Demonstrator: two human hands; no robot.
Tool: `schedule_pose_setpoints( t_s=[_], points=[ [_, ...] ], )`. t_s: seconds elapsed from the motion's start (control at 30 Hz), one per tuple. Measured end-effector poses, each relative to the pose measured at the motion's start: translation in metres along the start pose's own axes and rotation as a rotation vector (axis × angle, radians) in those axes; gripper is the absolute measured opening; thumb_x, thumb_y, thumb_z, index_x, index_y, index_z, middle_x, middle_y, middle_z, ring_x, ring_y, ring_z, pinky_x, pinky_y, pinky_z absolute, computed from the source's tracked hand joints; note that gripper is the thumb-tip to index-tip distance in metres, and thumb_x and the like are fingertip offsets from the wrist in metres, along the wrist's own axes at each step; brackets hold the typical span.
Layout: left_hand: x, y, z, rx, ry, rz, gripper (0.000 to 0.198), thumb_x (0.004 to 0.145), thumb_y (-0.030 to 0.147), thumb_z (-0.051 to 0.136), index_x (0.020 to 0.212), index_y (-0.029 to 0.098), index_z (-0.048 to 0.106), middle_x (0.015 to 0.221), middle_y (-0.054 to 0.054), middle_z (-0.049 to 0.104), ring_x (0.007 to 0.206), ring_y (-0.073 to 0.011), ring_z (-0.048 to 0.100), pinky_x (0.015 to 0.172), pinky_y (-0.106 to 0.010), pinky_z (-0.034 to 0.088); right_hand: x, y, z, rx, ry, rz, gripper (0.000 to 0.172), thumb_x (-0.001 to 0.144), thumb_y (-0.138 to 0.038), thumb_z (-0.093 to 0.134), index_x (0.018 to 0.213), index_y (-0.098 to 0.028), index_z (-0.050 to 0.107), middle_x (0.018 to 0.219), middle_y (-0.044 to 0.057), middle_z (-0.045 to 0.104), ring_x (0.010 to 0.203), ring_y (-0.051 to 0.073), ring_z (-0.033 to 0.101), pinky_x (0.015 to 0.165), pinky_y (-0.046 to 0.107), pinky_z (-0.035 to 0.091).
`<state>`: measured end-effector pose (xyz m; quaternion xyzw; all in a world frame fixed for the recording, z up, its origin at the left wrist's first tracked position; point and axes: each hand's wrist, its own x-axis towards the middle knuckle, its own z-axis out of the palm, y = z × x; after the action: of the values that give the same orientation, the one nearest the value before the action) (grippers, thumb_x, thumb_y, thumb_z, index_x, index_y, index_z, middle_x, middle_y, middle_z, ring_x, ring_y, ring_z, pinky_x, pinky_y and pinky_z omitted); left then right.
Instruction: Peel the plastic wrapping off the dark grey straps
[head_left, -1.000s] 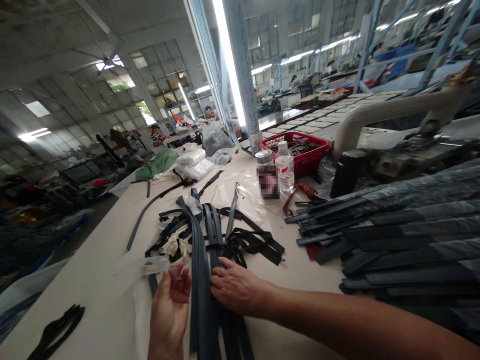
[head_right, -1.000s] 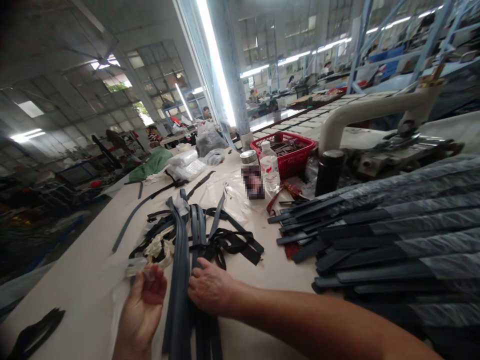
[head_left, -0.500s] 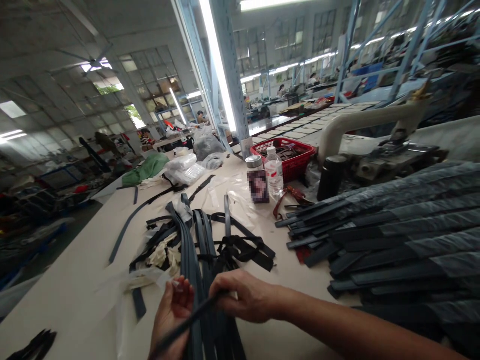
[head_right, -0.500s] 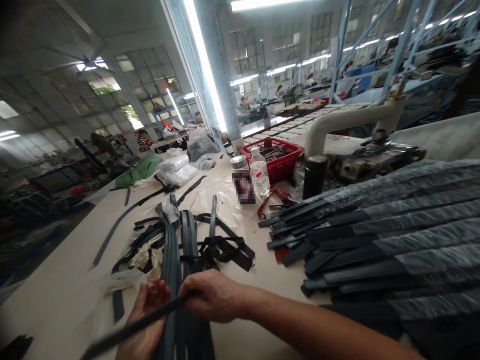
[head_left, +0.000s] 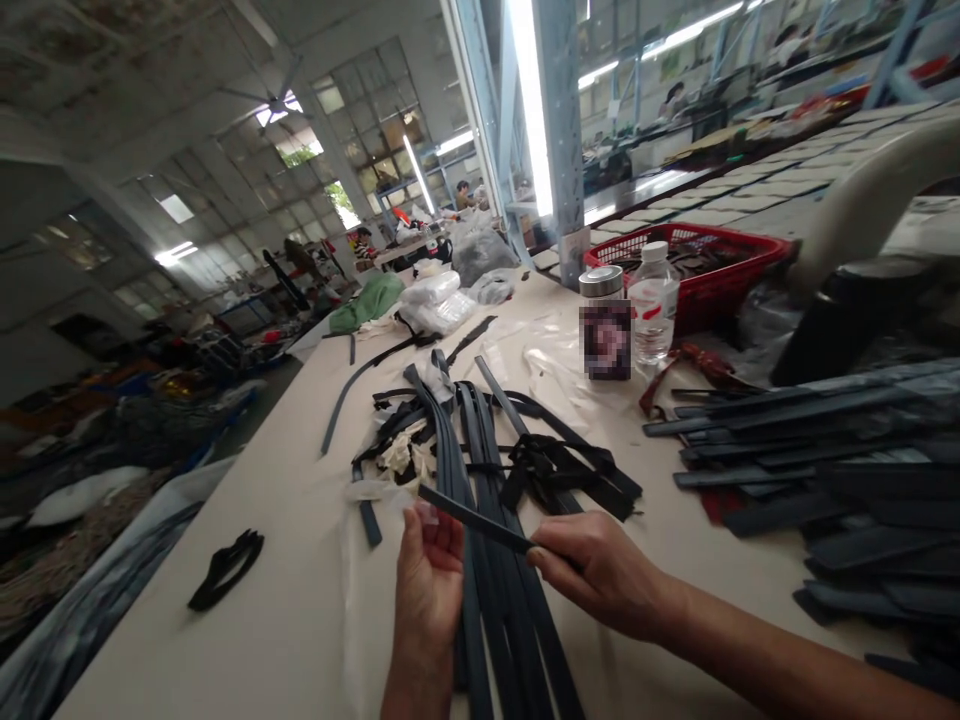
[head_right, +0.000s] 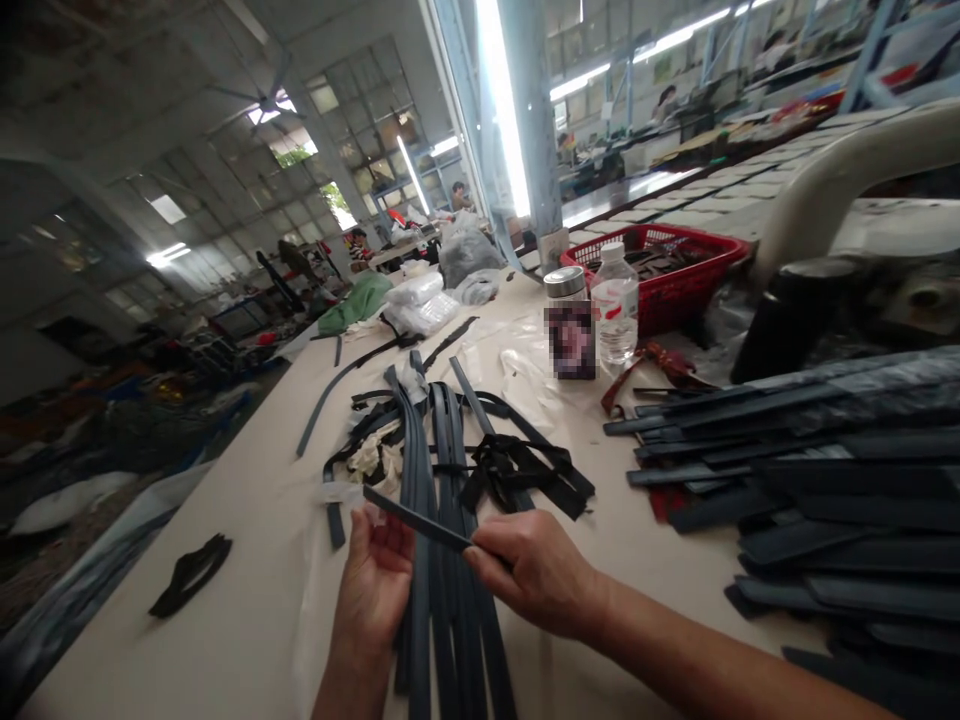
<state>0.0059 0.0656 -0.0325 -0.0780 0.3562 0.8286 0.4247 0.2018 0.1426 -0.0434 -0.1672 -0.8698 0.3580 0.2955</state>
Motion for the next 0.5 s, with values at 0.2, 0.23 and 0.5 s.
schedule_pose_setpoints(
  t_s=[0.2, 0.23, 0.5],
  points=[
    [0.002, 0.005, 0.001, -0.036, -0.012, 0.004, 0.027, 0.097, 0.018, 0.05, 0.08, 0.015, 0.07, 0.074, -0.002, 0.076, 0.069, -0.0121, 0.072, 0.067, -0.023, 0.061, -0.001, 0.002, 0.004, -0.049, -0.046, -0.026, 0.034, 0.097, -0.03, 0.042, 0.065, -0.019, 0.045, 0.061, -0.002, 0.041, 0.054, 0.011, 0.038, 0.055, 0.028, 0.026],
    [0.002, 0.005, 0.001, -0.037, -0.012, 0.001, 0.027, 0.097, 0.018, 0.049, 0.08, 0.015, 0.07, 0.074, -0.002, 0.076, 0.069, -0.0121, 0.072, 0.066, -0.023, 0.061, -0.001, 0.003, 0.005, -0.051, -0.056, -0.025, 0.034, 0.097, -0.031, 0.042, 0.065, -0.019, 0.045, 0.061, -0.002, 0.041, 0.055, 0.011, 0.038, 0.055, 0.028, 0.026],
    [0.005, 0.012, -0.003, -0.044, -0.004, 0.047, 0.031, 0.099, 0.018, 0.045, 0.082, 0.016, 0.071, 0.076, -0.002, 0.077, 0.068, -0.0114, 0.073, 0.062, -0.021, 0.061, -0.004, 0.006, 0.008, -0.098, -0.093, -0.058, 0.033, 0.097, -0.03, 0.039, 0.066, -0.019, 0.039, 0.062, -0.003, 0.04, 0.055, 0.011, 0.036, 0.056, 0.028, 0.023]
  ],
)
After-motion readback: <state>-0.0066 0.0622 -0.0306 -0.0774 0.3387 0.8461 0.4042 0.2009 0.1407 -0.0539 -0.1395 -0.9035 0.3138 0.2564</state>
